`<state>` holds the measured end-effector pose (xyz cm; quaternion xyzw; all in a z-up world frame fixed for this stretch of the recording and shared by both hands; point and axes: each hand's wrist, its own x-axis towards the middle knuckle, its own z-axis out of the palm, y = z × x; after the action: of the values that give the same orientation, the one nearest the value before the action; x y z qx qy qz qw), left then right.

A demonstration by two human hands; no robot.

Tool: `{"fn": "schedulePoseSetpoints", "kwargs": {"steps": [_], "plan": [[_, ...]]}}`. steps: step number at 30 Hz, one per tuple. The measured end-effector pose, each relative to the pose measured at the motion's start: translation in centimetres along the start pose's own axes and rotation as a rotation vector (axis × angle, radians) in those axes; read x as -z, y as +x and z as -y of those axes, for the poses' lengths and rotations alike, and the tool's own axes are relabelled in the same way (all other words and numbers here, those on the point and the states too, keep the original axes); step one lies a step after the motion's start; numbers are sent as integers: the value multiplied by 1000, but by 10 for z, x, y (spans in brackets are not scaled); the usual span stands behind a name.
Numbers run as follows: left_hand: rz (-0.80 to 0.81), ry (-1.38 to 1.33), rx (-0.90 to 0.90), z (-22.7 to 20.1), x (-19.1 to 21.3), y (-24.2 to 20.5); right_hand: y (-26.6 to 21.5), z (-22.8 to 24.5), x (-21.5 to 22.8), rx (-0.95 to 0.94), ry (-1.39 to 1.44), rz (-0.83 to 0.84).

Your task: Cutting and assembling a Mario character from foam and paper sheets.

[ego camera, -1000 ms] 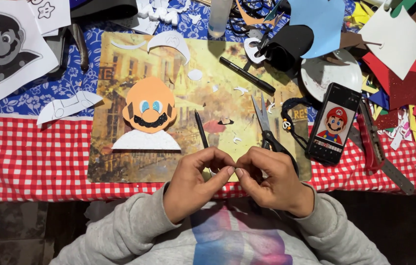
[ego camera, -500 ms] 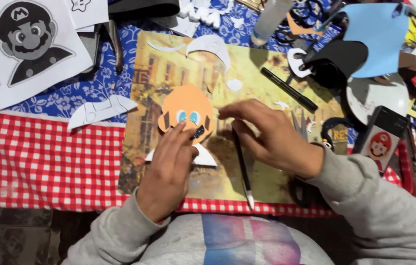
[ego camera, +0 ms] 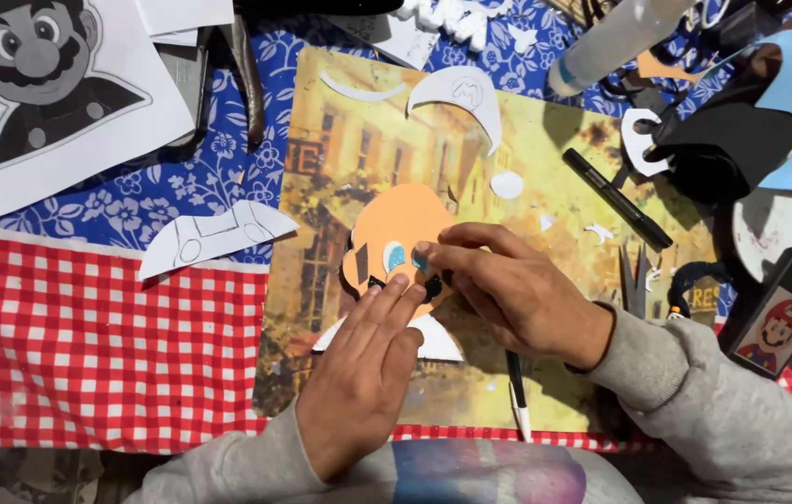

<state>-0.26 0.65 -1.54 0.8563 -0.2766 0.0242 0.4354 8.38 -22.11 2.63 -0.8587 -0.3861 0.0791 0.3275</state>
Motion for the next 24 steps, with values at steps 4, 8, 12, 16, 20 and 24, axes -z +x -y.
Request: {"fn": "schedulePoseSetpoints", "kwargs": {"steps": [4, 8, 12, 16, 20, 24], "plan": [[9, -24, 8, 1, 0, -1, -1, 1, 0, 20, -9, -2], [10, -20, 15, 0, 0, -1, 0, 3, 0, -3, 11, 17], [-3, -24, 10, -1, 0, -1, -2, 4, -2, -29, 45, -74], [-8, 5, -5, -1, 1, 1, -1, 5, -1, -50, 19, -57], [6, 6, -2, -1, 2, 2, -2, 5, -3, -36, 28, -67], [-4, 7, -5, -1, 1, 1, -4, 5, -4, -19, -16, -67]]}}
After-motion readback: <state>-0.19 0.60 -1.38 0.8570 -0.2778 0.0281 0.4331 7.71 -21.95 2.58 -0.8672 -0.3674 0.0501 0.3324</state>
